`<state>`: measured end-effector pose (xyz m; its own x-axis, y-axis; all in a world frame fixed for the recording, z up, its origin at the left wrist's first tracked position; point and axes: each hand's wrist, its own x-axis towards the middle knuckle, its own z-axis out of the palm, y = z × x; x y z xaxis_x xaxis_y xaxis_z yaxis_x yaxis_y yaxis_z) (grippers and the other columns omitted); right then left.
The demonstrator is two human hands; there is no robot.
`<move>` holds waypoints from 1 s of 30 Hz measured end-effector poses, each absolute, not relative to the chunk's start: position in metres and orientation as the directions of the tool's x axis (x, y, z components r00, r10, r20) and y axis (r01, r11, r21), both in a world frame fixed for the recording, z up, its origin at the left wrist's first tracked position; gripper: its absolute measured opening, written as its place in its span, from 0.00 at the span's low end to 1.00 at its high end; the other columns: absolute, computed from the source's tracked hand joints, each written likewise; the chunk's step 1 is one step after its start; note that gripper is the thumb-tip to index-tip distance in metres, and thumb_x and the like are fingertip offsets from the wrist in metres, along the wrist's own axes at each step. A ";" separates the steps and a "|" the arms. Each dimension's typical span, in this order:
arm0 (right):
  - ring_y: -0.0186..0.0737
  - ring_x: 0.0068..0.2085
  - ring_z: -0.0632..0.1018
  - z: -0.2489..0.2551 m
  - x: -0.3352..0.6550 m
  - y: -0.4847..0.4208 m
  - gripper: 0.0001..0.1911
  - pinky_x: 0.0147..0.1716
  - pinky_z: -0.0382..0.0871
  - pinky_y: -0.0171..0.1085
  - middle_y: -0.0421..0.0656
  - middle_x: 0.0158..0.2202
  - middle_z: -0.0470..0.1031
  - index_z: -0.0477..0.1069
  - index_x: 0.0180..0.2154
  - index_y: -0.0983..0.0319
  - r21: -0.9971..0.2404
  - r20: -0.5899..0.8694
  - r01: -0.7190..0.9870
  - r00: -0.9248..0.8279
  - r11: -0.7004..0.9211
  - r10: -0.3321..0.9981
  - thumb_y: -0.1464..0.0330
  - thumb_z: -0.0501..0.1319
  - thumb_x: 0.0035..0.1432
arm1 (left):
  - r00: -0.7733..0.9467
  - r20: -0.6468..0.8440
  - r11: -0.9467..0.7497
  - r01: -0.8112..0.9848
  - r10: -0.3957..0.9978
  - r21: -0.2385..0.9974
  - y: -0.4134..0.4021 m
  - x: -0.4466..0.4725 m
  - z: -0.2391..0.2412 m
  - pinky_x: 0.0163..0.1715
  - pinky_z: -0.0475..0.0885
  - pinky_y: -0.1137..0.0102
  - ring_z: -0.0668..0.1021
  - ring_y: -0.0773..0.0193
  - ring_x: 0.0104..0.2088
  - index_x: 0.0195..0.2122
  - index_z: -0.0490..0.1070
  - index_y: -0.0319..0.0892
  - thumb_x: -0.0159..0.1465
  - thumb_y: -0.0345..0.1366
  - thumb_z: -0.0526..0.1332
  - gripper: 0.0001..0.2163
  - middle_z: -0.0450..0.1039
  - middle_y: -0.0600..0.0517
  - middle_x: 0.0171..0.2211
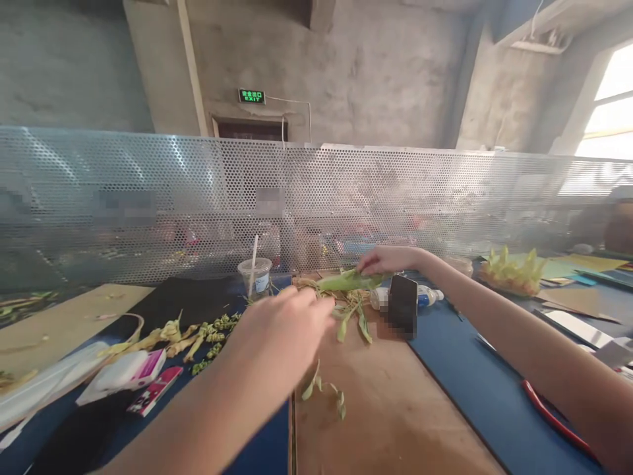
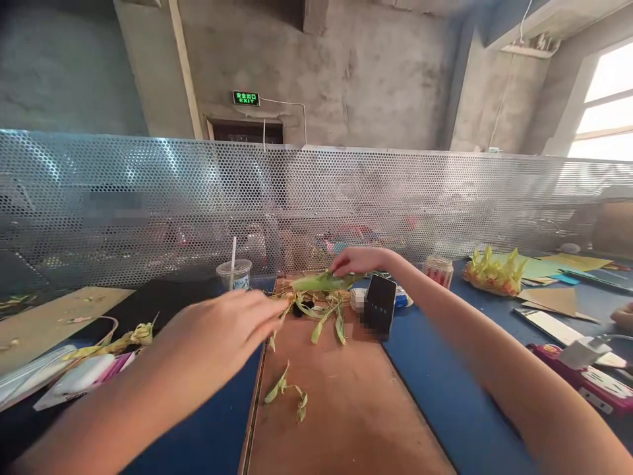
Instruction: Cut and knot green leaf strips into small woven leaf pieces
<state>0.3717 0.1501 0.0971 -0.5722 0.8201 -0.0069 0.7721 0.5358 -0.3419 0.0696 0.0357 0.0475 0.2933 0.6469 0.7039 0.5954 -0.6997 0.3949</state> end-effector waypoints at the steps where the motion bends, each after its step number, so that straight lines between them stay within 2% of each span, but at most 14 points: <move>1: 0.39 0.39 0.73 0.096 0.365 0.139 0.14 0.37 0.64 0.33 0.41 0.40 0.76 0.74 0.41 0.59 -0.361 -0.024 0.742 -0.613 0.565 0.790 0.65 0.57 0.53 | 0.350 0.678 -0.714 0.592 0.646 0.375 0.049 0.079 0.058 0.36 0.68 0.62 0.75 0.55 0.35 0.37 0.75 0.50 0.55 0.39 0.60 0.09 0.76 0.50 0.32; 3: 0.38 0.39 0.73 0.097 0.351 0.119 0.13 0.37 0.63 0.33 0.41 0.40 0.76 0.75 0.41 0.58 -0.379 -0.055 0.709 -0.658 0.594 0.751 0.66 0.58 0.53 | 0.446 0.592 -0.713 0.605 0.672 0.353 0.073 0.092 0.065 0.38 0.67 0.61 0.74 0.53 0.40 0.47 0.70 0.49 0.58 0.40 0.55 0.16 0.74 0.47 0.43; 5: 0.37 0.38 0.74 0.098 0.340 0.103 0.13 0.36 0.64 0.33 0.40 0.40 0.76 0.75 0.40 0.58 -0.396 -0.065 0.688 -0.682 0.608 0.729 0.68 0.58 0.52 | 0.528 0.411 -0.667 0.532 0.743 0.522 0.088 0.097 0.055 0.36 0.69 0.64 0.76 0.56 0.38 0.48 0.69 0.47 0.57 0.43 0.57 0.18 0.75 0.46 0.41; 7: 0.36 0.37 0.74 0.099 0.332 0.092 0.12 0.36 0.64 0.33 0.40 0.40 0.76 0.75 0.39 0.57 -0.393 -0.060 0.673 -0.699 0.627 0.712 0.69 0.57 0.53 | 0.616 0.268 -0.609 0.448 0.741 0.654 0.094 0.097 0.037 0.33 0.69 0.67 0.77 0.57 0.36 0.40 0.74 0.46 0.56 0.44 0.57 0.14 0.76 0.47 0.37; 9: 0.37 0.37 0.73 0.094 0.326 0.086 0.11 0.39 0.64 0.35 0.40 0.37 0.76 0.75 0.39 0.57 -0.322 0.015 0.676 -0.697 0.663 0.717 0.69 0.57 0.54 | 0.633 0.248 -0.571 0.376 0.734 0.730 0.093 0.096 0.019 0.31 0.69 0.69 0.77 0.59 0.33 0.33 0.75 0.44 0.56 0.41 0.56 0.11 0.77 0.48 0.32; 12: 0.45 0.44 0.69 0.068 0.316 0.081 0.11 0.49 0.56 0.46 0.44 0.40 0.73 0.73 0.40 0.57 -0.133 0.463 0.774 -0.504 0.619 0.729 0.66 0.57 0.54 | 0.507 0.268 -0.470 0.326 0.819 0.820 0.088 0.096 -0.004 0.27 0.67 0.70 0.76 0.61 0.28 0.30 0.75 0.41 0.55 0.40 0.57 0.10 0.76 0.49 0.28; 14: 0.49 0.51 0.63 0.041 0.303 0.076 0.15 0.52 0.52 0.51 0.48 0.47 0.66 0.68 0.46 0.59 -0.198 0.754 0.837 -0.202 0.509 0.625 0.66 0.55 0.56 | 0.396 0.260 -0.398 0.324 0.881 0.858 0.086 0.095 -0.014 0.24 0.66 0.71 0.75 0.61 0.25 0.30 0.74 0.39 0.55 0.40 0.56 0.11 0.76 0.49 0.26; 15: 0.49 0.51 0.63 0.026 0.295 0.072 0.17 0.50 0.55 0.49 0.50 0.48 0.65 0.65 0.48 0.61 -0.306 0.782 0.817 -0.078 0.489 0.618 0.65 0.54 0.56 | 0.349 0.274 -0.390 0.327 0.896 0.861 0.085 0.094 -0.018 0.24 0.66 0.71 0.76 0.61 0.26 0.29 0.73 0.38 0.55 0.40 0.56 0.11 0.75 0.49 0.26; 17: 0.46 0.44 0.68 0.000 0.274 0.061 0.22 0.43 0.64 0.45 0.50 0.42 0.66 0.60 0.50 0.64 -0.621 0.629 0.661 0.100 0.421 0.771 0.61 0.55 0.55 | 0.284 0.325 -0.412 0.344 0.902 0.844 0.081 0.092 -0.024 0.26 0.67 0.70 0.76 0.60 0.27 0.29 0.73 0.38 0.55 0.41 0.56 0.11 0.75 0.49 0.26; 18: 0.44 0.39 0.71 -0.010 0.263 0.055 0.26 0.37 0.67 0.42 0.49 0.39 0.67 0.56 0.51 0.65 -0.783 0.461 0.526 0.134 0.332 0.877 0.59 0.55 0.54 | 0.264 0.360 -0.437 0.354 0.895 0.827 0.079 0.091 -0.026 0.27 0.67 0.70 0.76 0.60 0.28 0.28 0.72 0.39 0.56 0.41 0.56 0.11 0.75 0.49 0.26; 20: 0.42 0.34 0.72 -0.023 0.243 0.044 0.32 0.29 0.69 0.39 0.45 0.36 0.67 0.49 0.55 0.64 -0.962 0.148 0.250 0.122 0.114 0.982 0.57 0.56 0.53 | 0.237 0.423 -0.484 0.368 0.875 0.794 0.072 0.090 -0.030 0.28 0.67 0.71 0.76 0.61 0.27 0.28 0.71 0.40 0.56 0.40 0.56 0.10 0.75 0.51 0.25; 23: 0.38 0.32 0.73 -0.031 0.223 0.038 0.32 0.26 0.69 0.36 0.42 0.35 0.68 0.46 0.55 0.60 -0.997 -0.051 -0.059 0.059 -0.048 0.997 0.60 0.56 0.53 | 0.230 0.437 -0.493 0.353 0.870 0.795 0.060 0.089 -0.038 0.27 0.67 0.72 0.76 0.63 0.26 0.28 0.70 0.41 0.56 0.39 0.57 0.08 0.74 0.53 0.24; 27: 0.36 0.31 0.73 -0.041 0.220 0.049 0.29 0.28 0.69 0.35 0.40 0.34 0.68 0.50 0.54 0.60 -0.984 -0.026 -0.179 0.020 -0.022 0.999 0.69 0.56 0.51 | 0.226 0.406 -0.461 0.325 0.886 0.825 0.056 0.085 -0.050 0.29 0.68 0.72 0.76 0.62 0.28 0.28 0.69 0.41 0.56 0.40 0.57 0.08 0.75 0.52 0.26; 30: 0.37 0.31 0.74 -0.051 0.224 0.055 0.33 0.31 0.71 0.38 0.41 0.34 0.70 0.49 0.55 0.61 -0.964 0.029 -0.264 -0.046 0.016 0.999 0.74 0.55 0.47 | 0.174 0.414 -0.449 0.317 0.894 0.836 0.063 0.080 -0.057 0.31 0.69 0.71 0.76 0.61 0.30 0.29 0.69 0.41 0.56 0.40 0.57 0.08 0.75 0.51 0.27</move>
<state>0.2240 0.0553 -0.0505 -0.0459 0.9985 0.0293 -0.2643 0.0161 -0.9643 0.0799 0.0632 -0.0571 0.1739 0.8936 0.4137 0.3172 -0.4486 0.8355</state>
